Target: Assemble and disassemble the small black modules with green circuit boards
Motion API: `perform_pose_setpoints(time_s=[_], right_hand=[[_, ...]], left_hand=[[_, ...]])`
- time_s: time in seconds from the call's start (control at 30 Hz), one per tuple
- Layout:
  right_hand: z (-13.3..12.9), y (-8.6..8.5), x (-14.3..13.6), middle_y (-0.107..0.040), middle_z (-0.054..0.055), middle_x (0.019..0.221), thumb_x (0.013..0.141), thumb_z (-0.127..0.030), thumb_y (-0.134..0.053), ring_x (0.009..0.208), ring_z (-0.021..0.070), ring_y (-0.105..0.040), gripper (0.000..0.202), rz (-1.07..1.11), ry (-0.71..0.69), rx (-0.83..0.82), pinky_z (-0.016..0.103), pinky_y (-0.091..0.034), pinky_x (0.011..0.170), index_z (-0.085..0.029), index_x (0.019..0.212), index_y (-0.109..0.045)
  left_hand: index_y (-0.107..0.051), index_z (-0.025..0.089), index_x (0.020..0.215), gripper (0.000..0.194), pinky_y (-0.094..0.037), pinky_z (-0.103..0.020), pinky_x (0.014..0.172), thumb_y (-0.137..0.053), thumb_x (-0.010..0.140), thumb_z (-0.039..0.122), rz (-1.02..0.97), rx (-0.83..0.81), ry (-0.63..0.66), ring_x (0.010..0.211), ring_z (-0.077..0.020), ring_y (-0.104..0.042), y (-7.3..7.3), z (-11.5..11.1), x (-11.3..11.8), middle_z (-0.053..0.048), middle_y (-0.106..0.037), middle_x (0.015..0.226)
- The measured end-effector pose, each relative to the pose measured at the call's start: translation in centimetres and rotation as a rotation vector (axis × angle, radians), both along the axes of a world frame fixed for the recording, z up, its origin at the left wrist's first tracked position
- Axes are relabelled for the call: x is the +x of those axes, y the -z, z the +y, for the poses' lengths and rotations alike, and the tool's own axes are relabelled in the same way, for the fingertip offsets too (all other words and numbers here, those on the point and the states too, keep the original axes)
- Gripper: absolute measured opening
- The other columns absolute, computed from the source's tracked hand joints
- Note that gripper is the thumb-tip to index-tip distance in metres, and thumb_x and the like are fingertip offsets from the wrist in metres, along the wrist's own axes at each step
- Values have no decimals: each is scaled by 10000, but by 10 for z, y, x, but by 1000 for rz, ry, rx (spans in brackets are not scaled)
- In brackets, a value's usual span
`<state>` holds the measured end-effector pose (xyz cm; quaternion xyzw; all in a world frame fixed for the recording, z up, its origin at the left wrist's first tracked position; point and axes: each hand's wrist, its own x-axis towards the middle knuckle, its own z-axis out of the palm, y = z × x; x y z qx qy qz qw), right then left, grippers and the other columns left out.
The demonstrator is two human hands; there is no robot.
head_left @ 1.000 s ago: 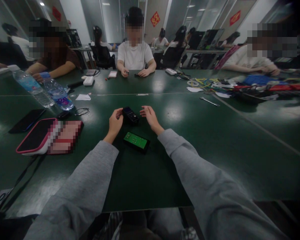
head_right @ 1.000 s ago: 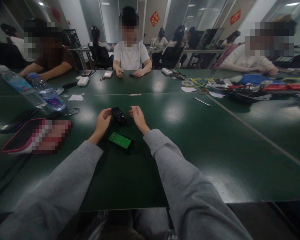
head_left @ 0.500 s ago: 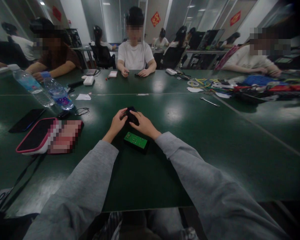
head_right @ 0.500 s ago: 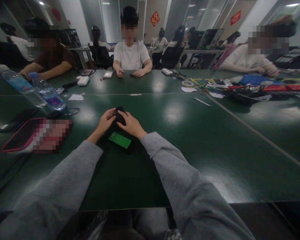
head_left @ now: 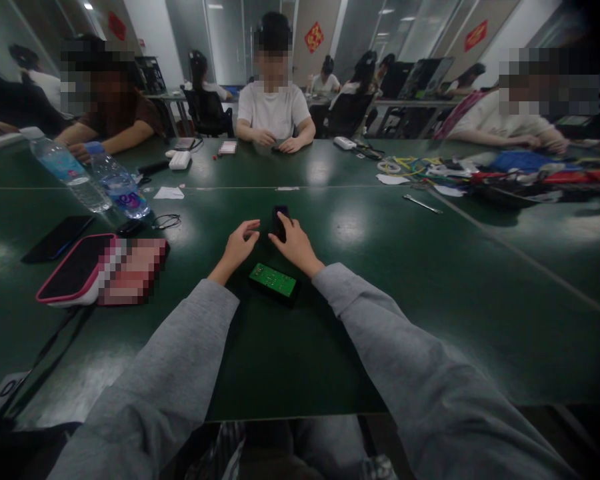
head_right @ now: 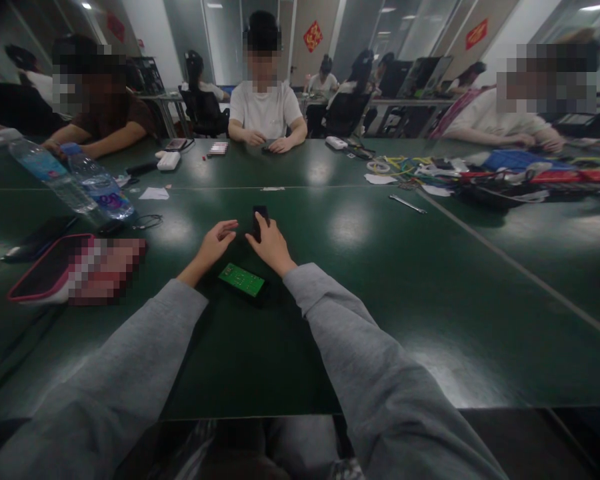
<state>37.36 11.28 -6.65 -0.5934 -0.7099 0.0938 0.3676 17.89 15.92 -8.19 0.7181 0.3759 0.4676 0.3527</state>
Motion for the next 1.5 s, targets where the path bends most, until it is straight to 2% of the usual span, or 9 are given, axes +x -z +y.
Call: perform_pose_setpoints(time_s=[0.17,0.47,0.6,1.03,1.4,1.5], right_hand=[[2,1,2,-484,186,1352,913,-370,-595,1176,355,-577,709,6,-41,-4,555,-494,1019,-214,1556,-341],[2,-1,1,-458,156,1432,927,-374,-582,1304,363,-500,686,48,-59,19,591,-439,1087,-262,1555,-328],[1,0,1,-472,143,1418,919,-367,-592,1266,354,-534,684,56,-67,13,589,-445,1082,-287,1550,-341],[0,-3,1,-486,159,1401,910,-365,-591,1248,365,-533,690,70,-83,-34,617,-436,1076,-250,1547,-350],[0,-1,-2,-523,164,1376,921,-331,-585,1234,327,-571,677,-56,-115,18,536,-518,1023,-204,1543,-351],[-4,-4,-4,-526,155,1390,919,-325,-588,1220,313,-584,659,-72,-133,77,503,-528,1024,-195,1530,-378]], left_hand=[[-642,202,1243,351,-510,-466,1045,-606,895,191,31,2,-2,1123,-228,-689,0,0,0,-119,-694,1281],[-671,223,1199,318,-503,-459,1065,-607,891,178,42,-13,-25,1140,-226,-688,-3,-3,1,-94,-717,1241],[-678,234,1189,308,-503,-472,1065,-607,895,177,48,-20,-25,1134,-230,-690,-3,-4,0,-87,-717,1240],[-691,221,1164,282,-510,-464,1055,-601,900,176,85,4,-33,1123,-228,-692,-1,-1,0,-85,-727,1218],[-687,201,1149,260,-512,-408,1044,-577,914,178,167,-10,-67,1108,-205,-692,-10,-7,2,-73,-736,1198],[-688,208,1147,261,-515,-405,1037,-573,914,184,169,-18,-73,1105,-206,-691,-9,-7,2,-68,-734,1204]])
